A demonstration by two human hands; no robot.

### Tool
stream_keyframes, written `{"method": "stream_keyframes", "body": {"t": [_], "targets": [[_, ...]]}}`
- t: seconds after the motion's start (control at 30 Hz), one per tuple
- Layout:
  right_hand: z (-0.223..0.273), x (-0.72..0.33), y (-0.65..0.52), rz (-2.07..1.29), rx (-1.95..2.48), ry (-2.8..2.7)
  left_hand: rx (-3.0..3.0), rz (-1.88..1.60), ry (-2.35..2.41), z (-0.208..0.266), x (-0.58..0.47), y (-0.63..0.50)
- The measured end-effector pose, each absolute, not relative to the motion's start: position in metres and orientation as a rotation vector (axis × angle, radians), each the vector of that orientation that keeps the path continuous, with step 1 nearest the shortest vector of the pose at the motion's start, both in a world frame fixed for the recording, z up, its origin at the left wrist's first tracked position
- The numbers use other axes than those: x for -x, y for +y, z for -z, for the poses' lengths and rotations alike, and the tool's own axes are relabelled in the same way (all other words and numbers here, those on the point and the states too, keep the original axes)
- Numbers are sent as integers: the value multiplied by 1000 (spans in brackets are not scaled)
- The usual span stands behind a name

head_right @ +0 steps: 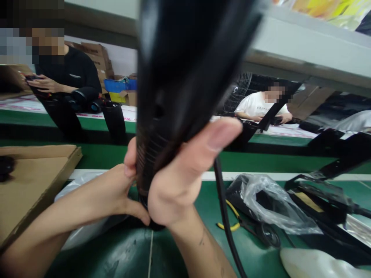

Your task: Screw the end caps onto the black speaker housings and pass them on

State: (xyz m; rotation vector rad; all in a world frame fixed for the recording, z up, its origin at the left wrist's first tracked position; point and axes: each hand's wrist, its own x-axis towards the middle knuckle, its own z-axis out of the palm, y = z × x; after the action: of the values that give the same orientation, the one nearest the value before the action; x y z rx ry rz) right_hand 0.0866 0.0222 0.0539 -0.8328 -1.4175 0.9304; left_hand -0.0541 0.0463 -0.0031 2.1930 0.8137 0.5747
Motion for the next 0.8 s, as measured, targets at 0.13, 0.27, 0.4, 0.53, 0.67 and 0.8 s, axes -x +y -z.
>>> {"method": "stream_keyframes", "body": {"t": [0.13,0.27,0.4,0.53,0.67,0.8], "targets": [[-49,-75,25,-1042,707,-1360,-2044,-629,853,9,52,47],[-42,-70,28,-1052,558,-1369,-1974,-682,880,11,53,46],[-37,-71,30,-940,527,-1378,-1935,-694,863,13,54,46],[-35,-69,26,-955,430,-1362,-1900,-687,893,12,54,42],[-32,-66,22,-966,478,-1352,-1930,-590,974,8,56,36],[-32,-69,33,-1038,433,-1250,-1812,-627,954,8,56,29]]}}
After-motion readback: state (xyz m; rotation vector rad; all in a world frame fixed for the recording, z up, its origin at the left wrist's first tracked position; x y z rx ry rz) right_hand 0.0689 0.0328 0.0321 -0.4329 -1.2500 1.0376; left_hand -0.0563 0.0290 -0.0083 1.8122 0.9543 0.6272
